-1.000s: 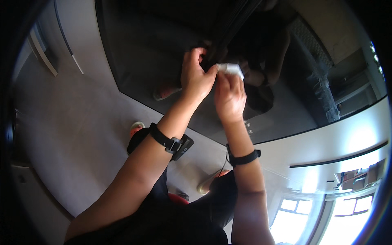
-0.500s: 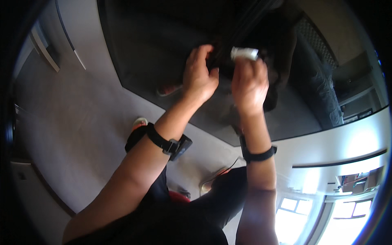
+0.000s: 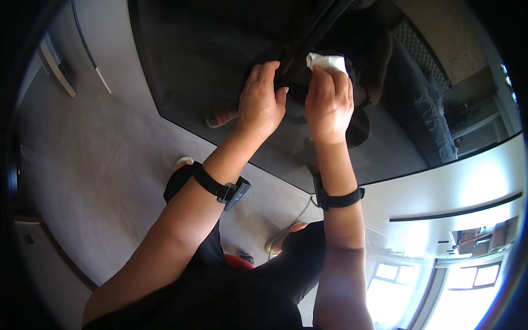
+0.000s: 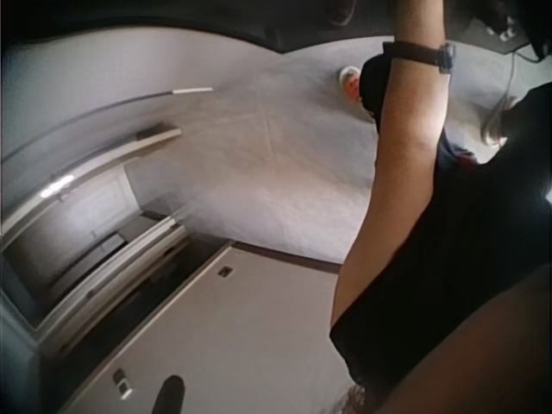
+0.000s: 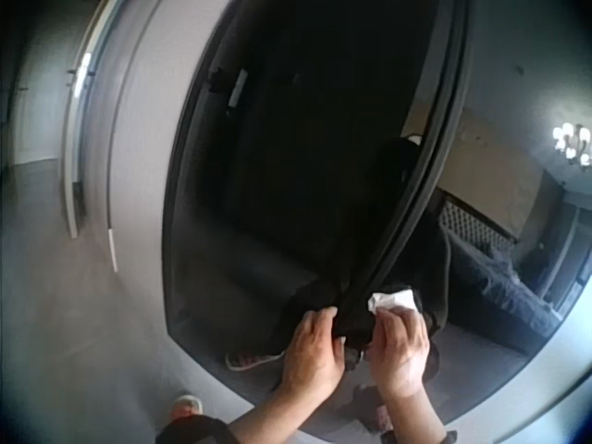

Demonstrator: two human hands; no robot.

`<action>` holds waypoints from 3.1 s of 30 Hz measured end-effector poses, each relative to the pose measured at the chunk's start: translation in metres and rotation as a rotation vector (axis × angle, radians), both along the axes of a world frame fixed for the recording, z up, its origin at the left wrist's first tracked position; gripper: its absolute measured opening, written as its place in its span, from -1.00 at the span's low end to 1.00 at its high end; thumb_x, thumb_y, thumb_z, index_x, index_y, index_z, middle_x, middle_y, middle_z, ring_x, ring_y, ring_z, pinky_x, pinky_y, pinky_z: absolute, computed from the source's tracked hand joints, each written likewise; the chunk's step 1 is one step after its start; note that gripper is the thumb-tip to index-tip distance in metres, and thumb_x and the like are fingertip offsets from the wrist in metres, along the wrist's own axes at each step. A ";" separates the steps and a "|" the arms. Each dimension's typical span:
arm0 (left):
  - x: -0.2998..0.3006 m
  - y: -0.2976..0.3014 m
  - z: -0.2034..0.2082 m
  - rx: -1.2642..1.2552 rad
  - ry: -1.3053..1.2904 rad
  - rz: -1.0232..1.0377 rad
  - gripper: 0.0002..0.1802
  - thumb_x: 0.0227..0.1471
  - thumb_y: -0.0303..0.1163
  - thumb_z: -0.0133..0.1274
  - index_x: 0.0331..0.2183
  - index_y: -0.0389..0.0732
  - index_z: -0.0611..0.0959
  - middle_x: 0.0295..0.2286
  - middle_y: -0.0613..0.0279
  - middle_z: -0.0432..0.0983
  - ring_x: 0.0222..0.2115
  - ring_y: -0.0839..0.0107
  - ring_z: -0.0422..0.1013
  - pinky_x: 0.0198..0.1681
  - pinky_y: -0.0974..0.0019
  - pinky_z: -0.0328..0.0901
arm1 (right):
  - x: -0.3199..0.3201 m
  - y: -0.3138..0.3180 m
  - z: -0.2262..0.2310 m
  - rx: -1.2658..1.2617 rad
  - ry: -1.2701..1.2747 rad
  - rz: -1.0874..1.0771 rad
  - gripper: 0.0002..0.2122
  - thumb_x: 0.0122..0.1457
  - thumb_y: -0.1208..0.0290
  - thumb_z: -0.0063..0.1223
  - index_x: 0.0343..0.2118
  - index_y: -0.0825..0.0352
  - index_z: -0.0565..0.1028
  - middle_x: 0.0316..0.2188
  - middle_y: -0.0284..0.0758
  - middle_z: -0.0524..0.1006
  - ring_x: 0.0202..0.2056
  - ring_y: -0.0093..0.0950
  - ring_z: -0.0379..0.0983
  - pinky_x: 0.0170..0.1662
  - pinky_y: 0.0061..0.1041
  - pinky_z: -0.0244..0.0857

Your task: The person wipes the black reflective surface of a cabinet door and an adjacent white cabinet door using a white cloth.

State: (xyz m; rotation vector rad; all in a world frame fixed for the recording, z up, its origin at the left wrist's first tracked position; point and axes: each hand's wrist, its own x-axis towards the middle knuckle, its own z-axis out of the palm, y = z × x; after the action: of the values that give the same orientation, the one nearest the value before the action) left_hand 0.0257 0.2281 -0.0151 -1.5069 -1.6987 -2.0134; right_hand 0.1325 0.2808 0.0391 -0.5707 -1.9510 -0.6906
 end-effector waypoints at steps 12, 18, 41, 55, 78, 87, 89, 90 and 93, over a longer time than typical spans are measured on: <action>0.000 0.004 -0.003 -0.021 -0.044 -0.052 -0.50 -0.22 -0.63 0.01 -0.12 -0.21 0.39 -0.23 -0.08 0.37 -0.20 0.00 0.34 -0.13 0.16 0.28 | 0.015 0.020 0.102 0.300 0.135 -0.008 -0.89 0.03 0.51 0.11 -0.34 0.25 0.55 -0.44 -0.27 0.48 -0.45 -0.31 0.49 -0.43 -0.37 0.40; -0.024 0.007 0.001 -0.022 -0.426 -0.344 -0.61 -0.22 -0.66 -0.10 -0.22 -0.28 0.48 -0.40 0.06 0.48 -0.39 0.23 0.45 -0.28 0.32 0.35 | 0.014 0.028 -0.023 0.158 -0.208 0.086 -0.78 -0.01 0.56 0.03 -0.25 0.24 0.50 -0.39 -0.33 0.50 -0.36 -0.29 0.43 -0.28 -0.42 0.35; 0.058 -0.013 -0.001 0.134 0.325 -0.221 -0.43 -0.23 -0.65 -0.03 -0.05 -0.24 0.42 -0.01 0.03 0.25 0.03 0.06 0.20 0.08 0.16 0.16 | 0.123 0.017 0.112 0.293 -0.045 0.021 -0.65 -0.13 0.78 -0.02 -0.26 0.24 0.51 -0.34 -0.27 0.53 -0.35 -0.26 0.43 -0.31 -0.39 0.35; 0.043 -0.017 -0.008 0.069 0.304 -0.221 -0.61 -0.20 -0.64 -0.04 -0.21 -0.24 0.49 -0.11 0.06 0.34 -0.18 0.08 0.35 -0.12 0.22 0.29 | 0.176 -0.019 0.178 0.407 0.076 -0.152 -0.66 -0.05 0.71 -0.09 -0.19 0.24 0.46 -0.27 -0.19 0.45 -0.23 -0.21 0.39 -0.23 -0.33 0.32; 0.065 -0.015 -0.015 -0.004 0.359 -0.359 -0.71 -0.17 -0.63 -0.03 -0.29 -0.24 0.54 -0.12 0.09 0.36 -0.23 0.15 0.40 -0.17 0.28 0.32 | 0.270 0.004 0.126 0.139 0.335 -0.324 -0.66 -0.05 0.73 -0.05 -0.19 0.23 0.46 -0.24 -0.23 0.42 -0.24 -0.30 0.44 -0.33 -0.43 0.39; 0.085 -0.008 -0.023 0.003 0.419 -0.412 -0.71 -0.18 -0.64 -0.02 -0.30 -0.23 0.54 -0.11 0.06 0.36 -0.23 0.14 0.41 -0.18 0.27 0.33 | 0.311 -0.037 -0.174 -1.210 -0.560 -0.808 -0.71 0.00 0.58 -0.14 -0.16 0.26 0.41 -0.20 -0.22 0.40 -0.11 -0.28 0.35 -0.06 -0.32 0.29; 0.078 -0.012 -0.021 0.004 0.445 -0.379 -0.70 -0.19 -0.65 -0.01 -0.30 -0.21 0.54 -0.12 0.07 0.36 -0.22 0.14 0.40 -0.18 0.27 0.34 | 0.334 -0.060 -0.185 -1.170 -0.711 -0.464 -0.71 0.03 0.54 -0.15 -0.13 0.24 0.40 -0.19 -0.24 0.41 -0.10 -0.32 0.35 -0.04 -0.35 0.28; 0.081 -0.017 -0.023 -0.018 0.420 -0.406 -0.71 -0.19 -0.65 -0.01 -0.31 -0.20 0.55 -0.12 0.07 0.36 -0.20 0.14 0.40 -0.17 0.26 0.34 | 0.339 -0.062 -0.179 -0.999 -0.536 -0.483 -0.72 0.02 0.54 -0.16 -0.16 0.25 0.41 -0.19 -0.24 0.41 -0.11 -0.31 0.35 -0.04 -0.34 0.28; 0.085 -0.012 -0.023 -0.054 0.408 -0.459 -0.71 -0.18 -0.65 -0.01 -0.30 -0.21 0.55 -0.13 0.08 0.36 -0.23 0.17 0.40 -0.18 0.28 0.34 | 0.320 -0.051 -0.081 -0.473 -0.170 -0.416 -0.80 -0.02 0.67 -0.14 -0.33 0.30 0.44 -0.28 -0.20 0.42 -0.17 -0.28 0.37 -0.13 -0.34 0.29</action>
State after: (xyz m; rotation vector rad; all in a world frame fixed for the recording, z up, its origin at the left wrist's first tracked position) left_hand 0.1104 0.2164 -0.0377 -2.3028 -1.3424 -1.6609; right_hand 0.4527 0.2293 -0.0416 -1.2694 -2.1903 -0.5366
